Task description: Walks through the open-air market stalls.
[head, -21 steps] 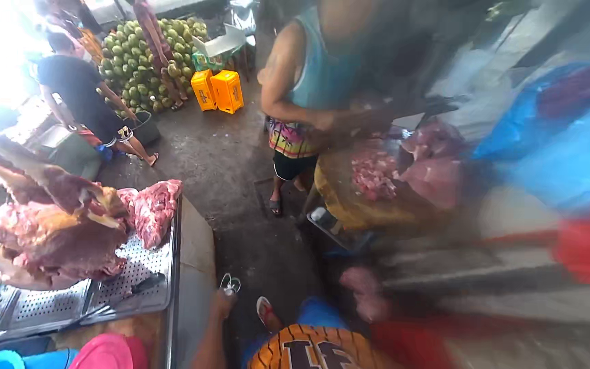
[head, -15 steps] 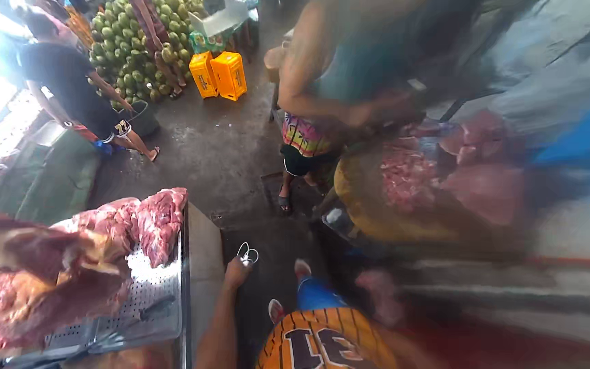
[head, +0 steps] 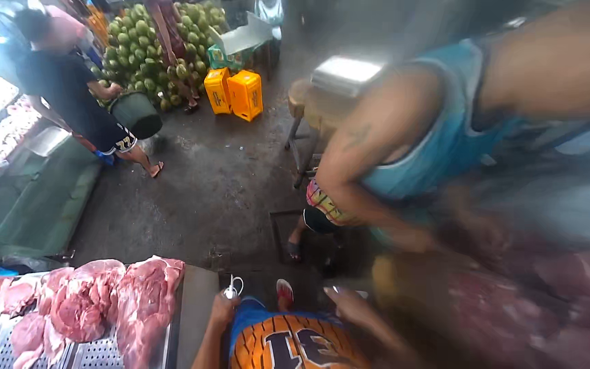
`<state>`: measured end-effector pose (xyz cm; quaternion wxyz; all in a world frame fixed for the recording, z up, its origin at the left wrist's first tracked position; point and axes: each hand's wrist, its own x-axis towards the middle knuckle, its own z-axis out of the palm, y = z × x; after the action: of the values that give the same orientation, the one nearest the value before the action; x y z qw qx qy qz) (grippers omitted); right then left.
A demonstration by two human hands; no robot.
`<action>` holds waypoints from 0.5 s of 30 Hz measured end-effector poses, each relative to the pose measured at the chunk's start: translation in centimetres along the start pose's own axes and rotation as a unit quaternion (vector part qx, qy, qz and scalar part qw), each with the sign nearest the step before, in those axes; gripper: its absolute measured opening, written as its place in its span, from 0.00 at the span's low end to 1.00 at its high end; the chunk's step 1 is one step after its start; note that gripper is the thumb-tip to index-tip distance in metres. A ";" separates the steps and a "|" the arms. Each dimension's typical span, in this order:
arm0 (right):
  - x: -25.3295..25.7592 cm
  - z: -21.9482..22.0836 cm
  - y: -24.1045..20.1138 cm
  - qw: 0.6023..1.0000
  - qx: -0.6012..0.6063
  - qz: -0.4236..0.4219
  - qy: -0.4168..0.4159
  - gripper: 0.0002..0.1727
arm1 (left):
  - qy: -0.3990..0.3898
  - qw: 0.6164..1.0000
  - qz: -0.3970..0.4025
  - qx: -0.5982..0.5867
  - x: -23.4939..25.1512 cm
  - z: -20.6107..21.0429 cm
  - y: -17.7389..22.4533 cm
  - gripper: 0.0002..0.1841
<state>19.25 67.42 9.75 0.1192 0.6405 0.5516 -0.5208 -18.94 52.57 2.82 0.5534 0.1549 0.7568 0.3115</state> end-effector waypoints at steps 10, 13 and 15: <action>13.5 -2.0 -20.0 0.990 0.057 -0.068 -0.111 0.35 | -0.039 0.997 0.012 -0.066 15.7 -2.0 12.2 0.16; 19.5 -1.4 -23.4 0.995 0.057 -0.062 -0.061 0.36 | -0.001 0.995 -0.004 -0.103 22.1 -6.0 14.4 0.17; 23.9 -1.0 -26.4 0.996 0.059 -0.064 -0.030 0.36 | 0.032 0.990 -0.010 -0.140 27.4 -9.9 16.4 0.17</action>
<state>-5.71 91.69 2.22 0.0642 0.5936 0.5561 -0.5781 -39.30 77.93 -5.05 0.5483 0.0582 0.7246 0.4133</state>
